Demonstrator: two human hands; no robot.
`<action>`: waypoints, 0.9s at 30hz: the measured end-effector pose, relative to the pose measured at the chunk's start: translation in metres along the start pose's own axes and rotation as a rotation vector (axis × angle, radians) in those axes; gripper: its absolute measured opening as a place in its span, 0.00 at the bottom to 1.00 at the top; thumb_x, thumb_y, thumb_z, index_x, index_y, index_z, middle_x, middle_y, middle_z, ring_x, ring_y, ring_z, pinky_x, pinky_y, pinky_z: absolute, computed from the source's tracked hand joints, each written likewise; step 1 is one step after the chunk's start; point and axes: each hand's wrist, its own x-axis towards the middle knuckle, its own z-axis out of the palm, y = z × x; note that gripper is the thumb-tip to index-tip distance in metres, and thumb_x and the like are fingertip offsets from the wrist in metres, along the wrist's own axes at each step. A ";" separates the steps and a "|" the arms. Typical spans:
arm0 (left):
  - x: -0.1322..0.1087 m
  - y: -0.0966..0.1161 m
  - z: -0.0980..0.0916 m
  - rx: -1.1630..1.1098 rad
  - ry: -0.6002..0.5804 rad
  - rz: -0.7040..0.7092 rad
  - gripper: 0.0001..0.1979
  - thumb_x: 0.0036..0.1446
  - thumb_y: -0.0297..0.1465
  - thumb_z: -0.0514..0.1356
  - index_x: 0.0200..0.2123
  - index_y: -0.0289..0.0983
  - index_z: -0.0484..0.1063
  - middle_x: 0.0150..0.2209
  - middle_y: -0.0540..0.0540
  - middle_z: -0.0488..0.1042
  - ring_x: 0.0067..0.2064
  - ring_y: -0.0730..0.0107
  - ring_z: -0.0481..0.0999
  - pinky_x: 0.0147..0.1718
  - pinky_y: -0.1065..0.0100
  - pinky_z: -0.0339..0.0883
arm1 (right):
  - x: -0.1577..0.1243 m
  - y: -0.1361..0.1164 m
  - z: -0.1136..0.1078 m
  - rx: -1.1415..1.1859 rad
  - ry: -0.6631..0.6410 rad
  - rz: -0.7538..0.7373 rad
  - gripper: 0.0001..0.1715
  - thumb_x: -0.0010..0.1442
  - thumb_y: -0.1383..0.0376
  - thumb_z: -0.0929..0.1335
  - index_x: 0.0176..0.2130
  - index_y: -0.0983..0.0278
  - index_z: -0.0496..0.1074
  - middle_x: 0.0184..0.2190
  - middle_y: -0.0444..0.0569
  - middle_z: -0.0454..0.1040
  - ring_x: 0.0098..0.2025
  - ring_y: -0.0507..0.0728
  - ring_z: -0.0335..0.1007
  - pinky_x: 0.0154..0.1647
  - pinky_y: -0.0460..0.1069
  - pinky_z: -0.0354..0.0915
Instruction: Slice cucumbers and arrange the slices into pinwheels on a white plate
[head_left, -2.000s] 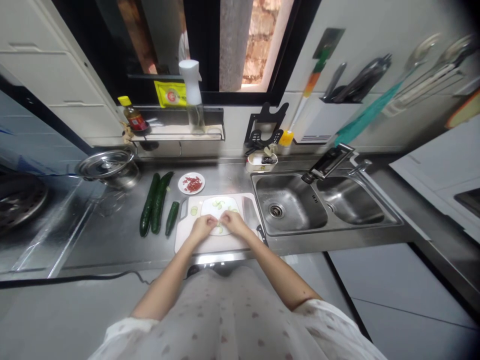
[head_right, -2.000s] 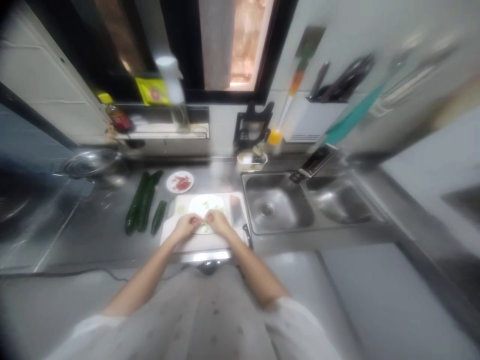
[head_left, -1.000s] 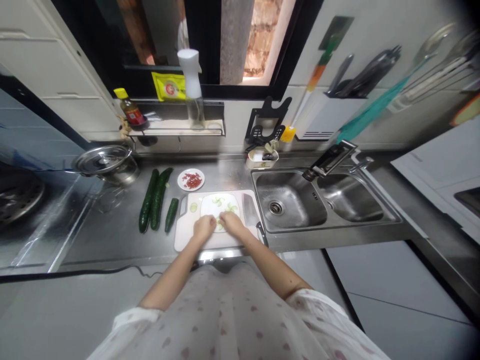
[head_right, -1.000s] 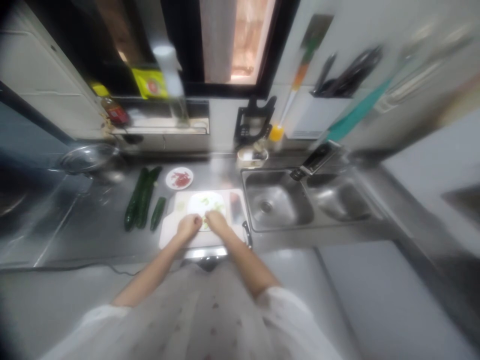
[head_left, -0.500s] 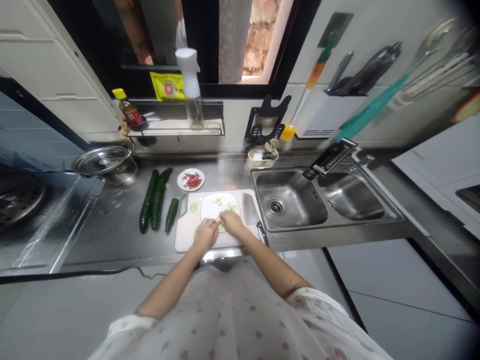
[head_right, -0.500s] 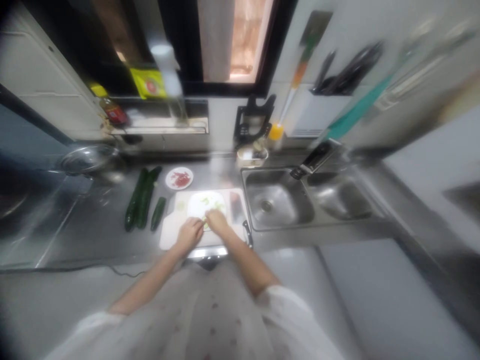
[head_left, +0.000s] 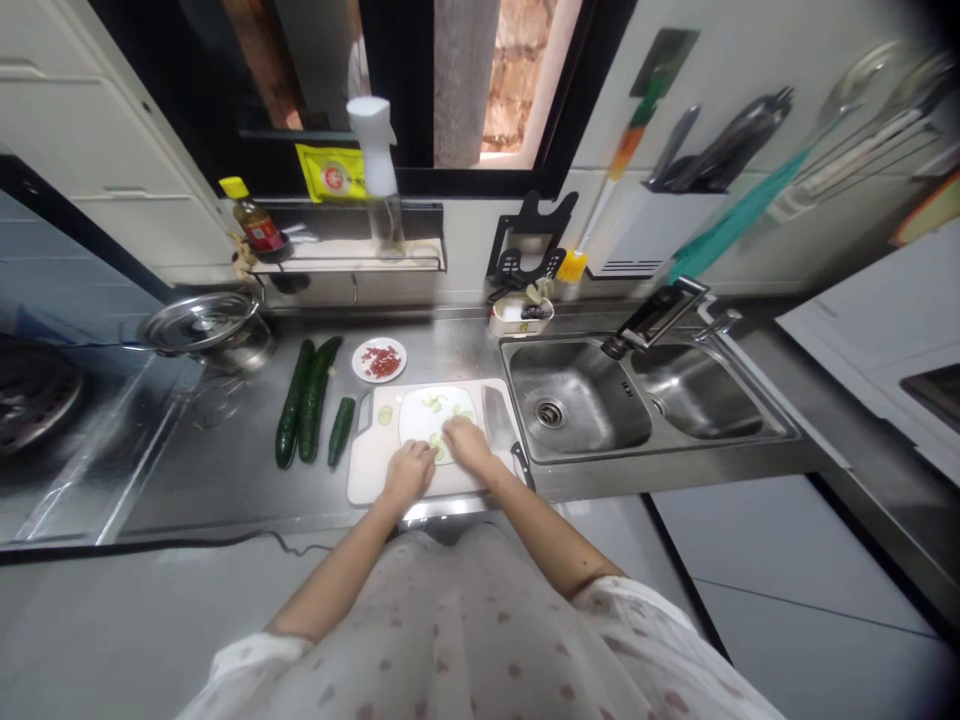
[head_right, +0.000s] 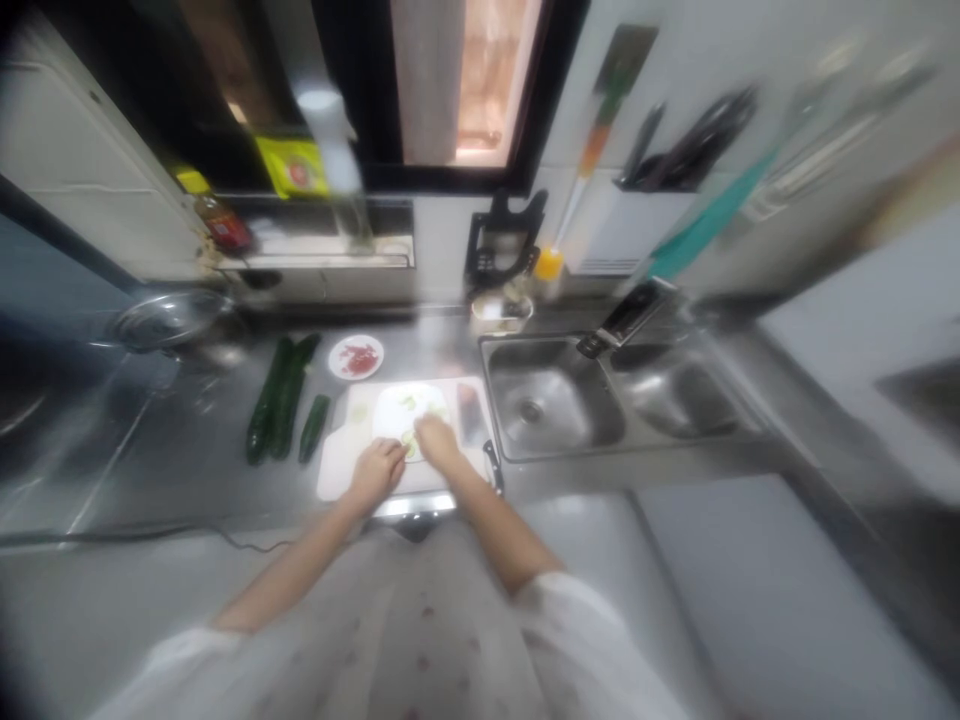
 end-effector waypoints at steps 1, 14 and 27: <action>0.000 0.000 0.001 0.001 0.007 0.001 0.14 0.60 0.28 0.53 0.47 0.39 0.74 0.43 0.42 0.72 0.45 0.61 0.66 0.43 0.61 0.65 | -0.002 0.000 -0.001 -0.002 0.005 0.012 0.13 0.66 0.65 0.60 0.44 0.65 0.70 0.46 0.56 0.71 0.48 0.58 0.64 0.43 0.48 0.59; -0.001 -0.004 0.004 0.017 0.056 0.016 0.13 0.60 0.28 0.54 0.46 0.38 0.74 0.43 0.42 0.72 0.44 0.61 0.66 0.42 0.61 0.65 | -0.009 0.001 0.006 -0.041 -0.030 -0.010 0.13 0.66 0.64 0.60 0.43 0.63 0.71 0.46 0.55 0.71 0.48 0.58 0.65 0.44 0.48 0.60; -0.007 -0.004 0.003 0.025 0.131 0.017 0.15 0.65 0.35 0.50 0.44 0.40 0.76 0.41 0.42 0.72 0.43 0.62 0.66 0.41 0.63 0.64 | -0.010 0.001 0.005 -0.052 -0.036 -0.009 0.13 0.66 0.65 0.59 0.44 0.64 0.71 0.45 0.55 0.72 0.47 0.58 0.65 0.44 0.48 0.61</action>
